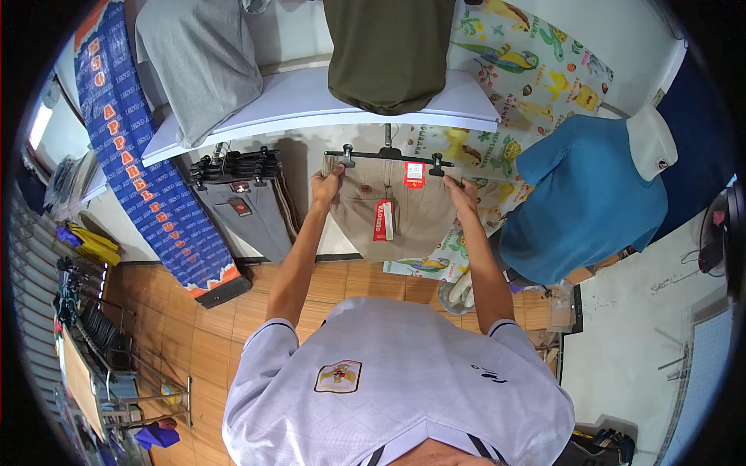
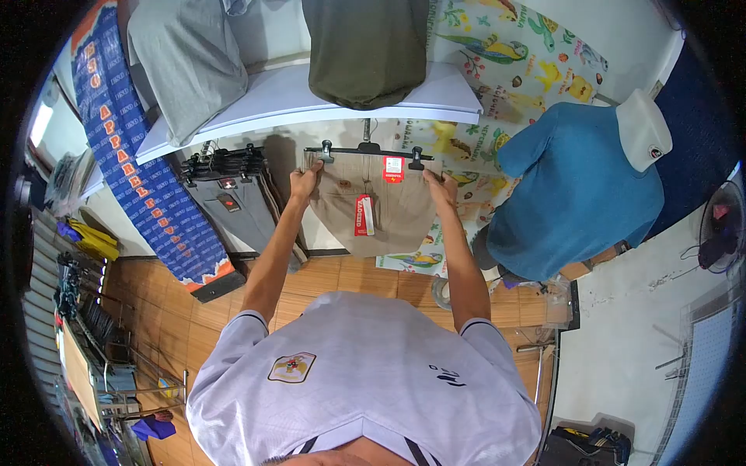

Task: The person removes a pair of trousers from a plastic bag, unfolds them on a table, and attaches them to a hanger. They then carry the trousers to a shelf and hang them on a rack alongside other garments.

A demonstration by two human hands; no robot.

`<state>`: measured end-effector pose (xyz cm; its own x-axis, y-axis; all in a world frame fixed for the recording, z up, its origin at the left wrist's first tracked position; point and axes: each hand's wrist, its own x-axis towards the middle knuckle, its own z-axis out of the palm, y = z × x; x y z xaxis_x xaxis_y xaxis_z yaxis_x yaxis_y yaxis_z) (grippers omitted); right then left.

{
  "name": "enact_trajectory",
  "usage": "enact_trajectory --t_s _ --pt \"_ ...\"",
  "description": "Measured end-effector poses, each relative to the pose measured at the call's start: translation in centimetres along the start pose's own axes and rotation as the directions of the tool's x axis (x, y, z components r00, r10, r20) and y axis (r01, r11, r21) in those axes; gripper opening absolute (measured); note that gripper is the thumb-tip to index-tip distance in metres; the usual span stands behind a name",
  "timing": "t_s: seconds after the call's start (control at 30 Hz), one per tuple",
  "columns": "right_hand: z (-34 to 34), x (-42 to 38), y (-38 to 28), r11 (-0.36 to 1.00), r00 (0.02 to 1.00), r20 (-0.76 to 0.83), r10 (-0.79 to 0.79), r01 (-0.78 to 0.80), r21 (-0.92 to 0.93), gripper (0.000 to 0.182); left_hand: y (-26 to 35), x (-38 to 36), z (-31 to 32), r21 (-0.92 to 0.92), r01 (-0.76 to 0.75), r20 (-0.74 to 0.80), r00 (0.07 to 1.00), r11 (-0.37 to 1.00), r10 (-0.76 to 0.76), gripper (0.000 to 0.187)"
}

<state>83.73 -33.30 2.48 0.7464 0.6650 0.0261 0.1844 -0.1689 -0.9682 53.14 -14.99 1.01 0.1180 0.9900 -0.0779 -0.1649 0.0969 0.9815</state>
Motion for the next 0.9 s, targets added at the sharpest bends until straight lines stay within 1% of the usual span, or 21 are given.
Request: enact_trajectory --t_s 0.1,0.17,0.2,0.27,0.3,0.37,0.4,0.47,0.6,0.67,0.77,0.9 --pt "0.3 1.5 1.8 0.999 1.000 0.030 -0.005 0.004 0.032 0.041 0.2 -0.9 0.6 -0.045 -0.030 -0.019 0.999 0.999 0.030 0.016" --pt "0.3 2.0 2.2 1.000 0.999 0.042 0.005 -0.006 0.028 0.041 0.2 -0.8 0.7 -0.007 -0.043 -0.031 0.999 0.999 0.042 0.017" --pt "0.5 2.0 2.4 0.998 0.999 0.044 -0.006 0.004 0.057 0.040 -0.2 -0.7 0.7 0.012 -0.047 -0.038 0.998 0.999 0.047 0.017" --pt "0.9 2.1 2.8 0.993 0.999 0.047 -0.023 0.018 0.116 0.038 -1.0 -0.1 0.2 0.027 -0.044 -0.014 0.999 0.999 0.044 0.026" --pt "0.8 1.8 2.5 0.994 0.998 0.053 -0.022 0.016 0.111 0.038 -1.2 -0.1 0.1 0.035 -0.046 -0.002 0.999 0.998 0.046 0.031" --pt "0.6 1.5 1.9 0.995 0.998 0.059 -0.018 0.012 0.102 0.036 -1.6 0.2 0.1 0.017 -0.053 -0.009 0.999 0.998 0.054 0.022" --pt "0.6 1.5 2.0 0.991 0.998 0.066 -0.019 0.010 0.131 0.036 -1.2 -0.4 0.3 0.010 -0.053 -0.010 0.999 0.999 0.054 0.020" --pt "0.9 1.7 2.3 0.982 0.997 0.079 -0.017 0.002 0.187 0.035 -0.4 -1.1 0.6 0.008 -0.058 -0.025 0.998 0.998 0.058 0.020" --pt "1.2 2.0 2.3 0.988 0.998 0.051 -0.030 0.022 0.155 0.036 1.0 -1.6 0.9 0.007 -0.082 -0.023 0.996 0.997 0.082 0.020" --pt "1.3 2.0 1.8 0.988 0.999 0.033 -0.031 0.025 0.150 0.037 1.4 -1.4 1.1 0.030 -0.068 -0.044 0.997 0.997 0.069 0.019" --pt "2.3 4.6 4.0 0.992 0.999 0.012 -0.051 0.049 0.120 0.040 1.3 -0.3 1.2 0.028 -0.065 -0.039 0.997 0.997 0.066 0.019" --pt "2.2 3.7 2.4 0.993 1.000 0.001 -0.021 0.021 0.119 0.042 1.4 0.5 1.2 0.048 -0.052 -0.016 0.998 0.997 0.052 0.018"
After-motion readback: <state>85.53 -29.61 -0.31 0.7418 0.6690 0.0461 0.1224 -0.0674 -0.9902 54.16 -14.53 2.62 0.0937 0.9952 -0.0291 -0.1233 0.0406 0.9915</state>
